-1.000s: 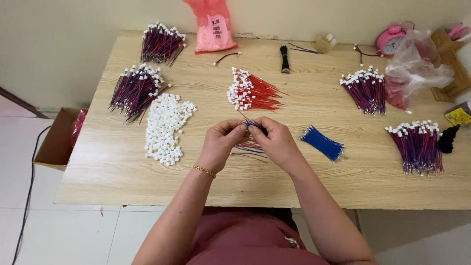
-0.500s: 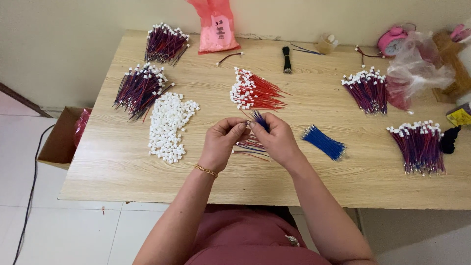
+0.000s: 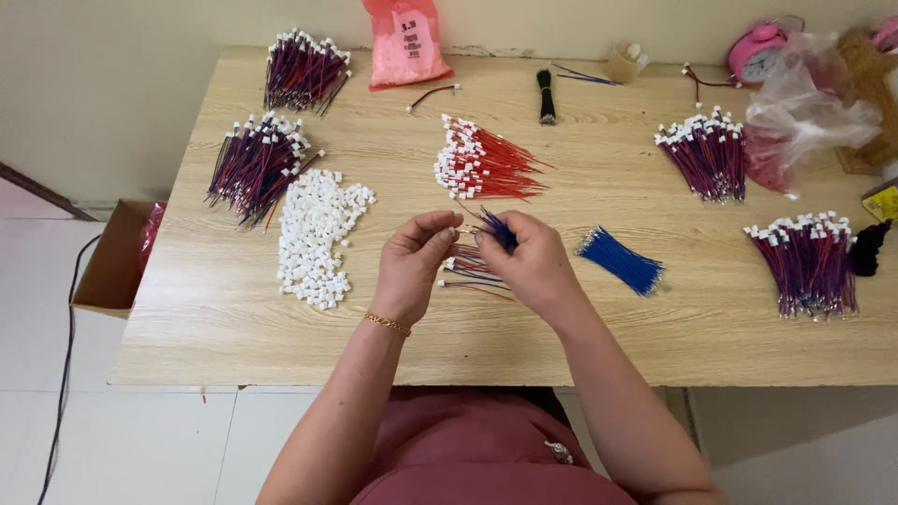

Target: Assembling wire harnesses by inserting individual wire terminals into plastic connector housings.

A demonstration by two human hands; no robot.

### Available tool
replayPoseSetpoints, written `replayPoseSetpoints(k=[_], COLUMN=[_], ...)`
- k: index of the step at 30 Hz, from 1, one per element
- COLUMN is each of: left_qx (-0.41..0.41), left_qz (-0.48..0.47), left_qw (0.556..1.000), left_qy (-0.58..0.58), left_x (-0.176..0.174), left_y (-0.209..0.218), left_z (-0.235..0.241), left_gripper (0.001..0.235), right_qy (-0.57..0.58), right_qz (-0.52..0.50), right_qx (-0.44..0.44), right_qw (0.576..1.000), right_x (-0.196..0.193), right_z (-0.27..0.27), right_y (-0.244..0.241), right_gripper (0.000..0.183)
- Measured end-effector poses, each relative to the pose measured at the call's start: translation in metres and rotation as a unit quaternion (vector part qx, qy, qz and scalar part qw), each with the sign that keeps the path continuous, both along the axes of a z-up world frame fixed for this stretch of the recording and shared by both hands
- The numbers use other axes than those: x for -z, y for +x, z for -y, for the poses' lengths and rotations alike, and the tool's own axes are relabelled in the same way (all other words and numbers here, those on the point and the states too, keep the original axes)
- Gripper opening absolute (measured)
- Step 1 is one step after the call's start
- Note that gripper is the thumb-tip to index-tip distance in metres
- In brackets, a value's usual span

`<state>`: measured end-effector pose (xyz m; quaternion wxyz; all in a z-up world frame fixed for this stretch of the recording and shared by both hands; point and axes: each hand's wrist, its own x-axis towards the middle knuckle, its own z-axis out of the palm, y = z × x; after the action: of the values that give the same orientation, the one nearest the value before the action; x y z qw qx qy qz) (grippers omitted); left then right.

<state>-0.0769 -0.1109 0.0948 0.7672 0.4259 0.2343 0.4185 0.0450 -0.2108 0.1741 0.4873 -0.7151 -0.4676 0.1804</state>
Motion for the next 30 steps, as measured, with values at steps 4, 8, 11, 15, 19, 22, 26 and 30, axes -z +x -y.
replayPoseSetpoints(k=[4,8,11,15,19,22,26,30], left_qx=[0.006,0.026,0.059,0.082,0.095,0.104,0.109,0.101], left_qz=[0.005,0.031,0.078,0.118,0.129,0.136,0.129,0.118], left_qw=[1.000,0.999,0.992,0.984,0.979,0.977,0.978,0.982], left_qy=[-0.014,-0.034,-0.074,-0.108,-0.125,-0.130,-0.126,-0.112], left_x=[0.001,-0.002,-0.005,-0.005,-0.002,-0.005,-0.007,-0.007], left_y=[0.000,-0.001,-0.004,-0.005,-0.004,-0.003,-0.001,0.001], left_z=[0.003,0.004,0.006,0.007,0.007,0.008,0.010,0.012], left_gripper=[0.024,0.024,0.025,0.025,0.025,0.024,0.024,0.023], right_qy=[0.053,0.053,0.041,0.034,0.016,0.007,0.009,-0.024], right_qz=[0.109,0.186,0.158,0.114,0.106,0.099,0.097,0.115], right_qx=[0.003,0.006,-0.009,-0.022,-0.021,-0.023,-0.027,0.002], right_qw=[0.993,0.981,0.987,0.993,0.994,0.995,0.995,0.993], right_x=[-0.013,-0.006,-0.001,-0.003,-0.003,-0.006,-0.003,-0.002], right_z=[0.005,0.003,0.001,0.005,0.008,0.012,0.013,0.013], right_y=[-0.007,-0.003,0.000,-0.002,0.000,0.001,0.005,0.004], right_gripper=[0.010,0.010,0.011,0.011,0.011,0.012,0.012,0.011])
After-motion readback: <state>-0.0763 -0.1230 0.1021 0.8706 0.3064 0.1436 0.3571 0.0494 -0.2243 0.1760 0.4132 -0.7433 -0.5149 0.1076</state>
